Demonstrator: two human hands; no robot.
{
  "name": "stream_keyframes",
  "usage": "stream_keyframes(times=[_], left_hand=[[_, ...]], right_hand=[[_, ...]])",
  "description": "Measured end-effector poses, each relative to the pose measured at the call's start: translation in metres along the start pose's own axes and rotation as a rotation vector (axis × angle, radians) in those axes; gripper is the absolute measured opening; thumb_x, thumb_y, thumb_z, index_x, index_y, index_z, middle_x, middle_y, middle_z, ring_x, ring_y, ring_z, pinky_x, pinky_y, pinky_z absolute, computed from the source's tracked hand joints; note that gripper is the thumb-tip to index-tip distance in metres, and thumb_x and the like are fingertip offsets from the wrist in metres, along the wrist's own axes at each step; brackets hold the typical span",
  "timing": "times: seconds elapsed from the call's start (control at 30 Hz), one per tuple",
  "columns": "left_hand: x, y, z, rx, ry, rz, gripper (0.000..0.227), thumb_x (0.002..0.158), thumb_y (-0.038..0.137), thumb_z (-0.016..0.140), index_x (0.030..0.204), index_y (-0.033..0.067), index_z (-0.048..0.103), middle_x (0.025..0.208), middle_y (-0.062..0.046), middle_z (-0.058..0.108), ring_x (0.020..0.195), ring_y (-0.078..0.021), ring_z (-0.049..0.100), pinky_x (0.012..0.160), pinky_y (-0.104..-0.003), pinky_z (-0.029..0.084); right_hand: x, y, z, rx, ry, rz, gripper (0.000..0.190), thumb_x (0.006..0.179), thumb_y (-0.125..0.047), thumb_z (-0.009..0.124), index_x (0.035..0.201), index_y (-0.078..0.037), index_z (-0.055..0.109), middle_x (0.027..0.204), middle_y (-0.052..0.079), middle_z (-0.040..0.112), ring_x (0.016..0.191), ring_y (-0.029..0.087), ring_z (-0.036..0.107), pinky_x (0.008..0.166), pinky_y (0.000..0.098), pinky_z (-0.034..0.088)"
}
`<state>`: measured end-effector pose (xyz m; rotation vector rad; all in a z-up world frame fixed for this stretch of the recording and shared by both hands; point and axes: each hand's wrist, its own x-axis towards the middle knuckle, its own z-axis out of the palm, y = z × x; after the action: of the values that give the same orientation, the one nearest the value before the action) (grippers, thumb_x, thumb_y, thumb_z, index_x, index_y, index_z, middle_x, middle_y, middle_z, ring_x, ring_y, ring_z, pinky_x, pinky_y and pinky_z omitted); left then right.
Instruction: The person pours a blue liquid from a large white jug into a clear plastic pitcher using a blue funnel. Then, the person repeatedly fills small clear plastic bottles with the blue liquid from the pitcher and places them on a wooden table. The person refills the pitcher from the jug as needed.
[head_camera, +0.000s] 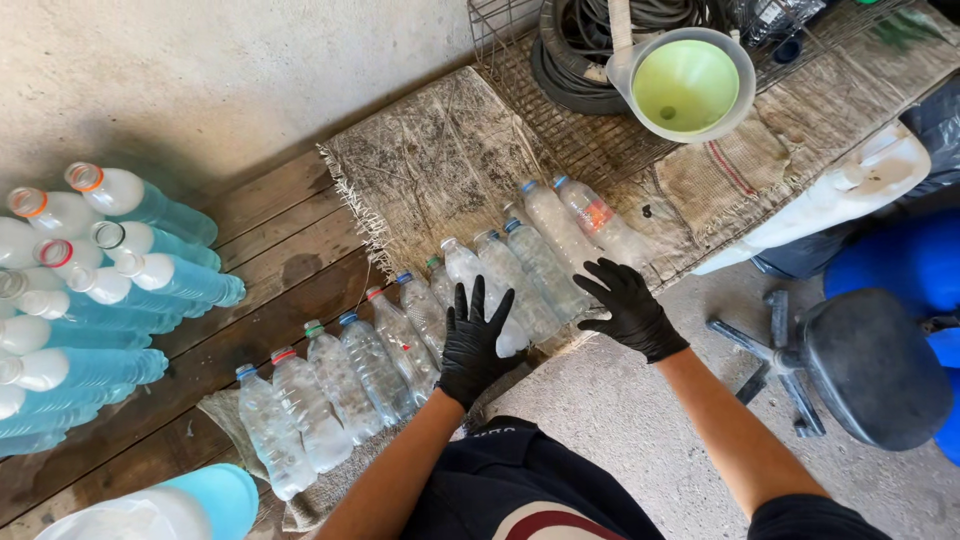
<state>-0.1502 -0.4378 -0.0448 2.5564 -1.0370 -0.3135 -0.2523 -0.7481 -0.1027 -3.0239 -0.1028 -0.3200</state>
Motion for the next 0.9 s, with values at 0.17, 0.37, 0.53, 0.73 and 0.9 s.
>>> stream_keyframes(times=[0.17,0.37,0.53,0.73,0.9], left_hand=[[0.002,-0.005,0.010,-0.029,0.052,0.009,0.110,0.069,0.056,0.084,0.163,0.0380,0.030,0.168,-0.023,0.022,0.150,-0.0589,0.024,0.112,-0.066,0.040],[0.003,-0.004,0.014,-0.032,0.043,0.002,0.107,0.069,0.056,0.084,0.161,0.0395,0.033,0.169,-0.021,0.021,0.150,-0.0597,0.023,0.113,-0.066,0.039],[0.002,0.001,0.008,-0.013,0.016,-0.004,0.106,0.072,0.055,0.083,0.163,0.0390,0.030,0.171,-0.021,0.019,0.152,-0.0580,0.022,0.114,-0.068,0.037],[-0.002,0.003,-0.001,0.001,0.001,-0.006,0.106,0.075,0.054,0.083,0.164,0.0372,0.027,0.170,-0.021,0.020,0.153,-0.0559,0.022,0.114,-0.070,0.034],[-0.001,0.006,-0.004,0.042,-0.017,-0.002,0.107,0.076,0.058,0.081,0.164,0.0373,0.025,0.170,-0.020,0.021,0.154,-0.0539,0.021,0.116,-0.069,0.032]], right_hand=[[-0.014,0.004,0.005,-0.016,0.043,0.008,0.075,0.079,-0.072,0.067,0.143,-0.034,0.060,0.147,-0.003,0.056,0.140,0.021,0.049,0.113,0.0401,0.038],[-0.014,0.002,0.012,-0.035,0.136,-0.013,0.049,0.084,-0.055,0.074,0.127,-0.032,0.069,0.115,-0.006,0.066,0.118,0.020,0.061,0.098,0.0401,0.048],[-0.005,-0.003,0.011,0.012,0.304,-0.077,0.044,0.085,-0.047,0.080,0.123,-0.027,0.070,0.114,-0.003,0.066,0.110,0.023,0.062,0.090,0.0400,0.050],[0.002,0.007,-0.031,0.109,0.259,0.034,0.086,0.063,-0.074,0.080,0.135,-0.029,0.067,0.139,0.002,0.061,0.132,0.024,0.054,0.109,0.0392,0.038],[0.000,0.027,-0.038,0.118,0.173,0.148,0.099,0.058,-0.073,0.080,0.146,-0.033,0.059,0.156,0.002,0.048,0.147,0.025,0.041,0.119,0.0420,0.026]])
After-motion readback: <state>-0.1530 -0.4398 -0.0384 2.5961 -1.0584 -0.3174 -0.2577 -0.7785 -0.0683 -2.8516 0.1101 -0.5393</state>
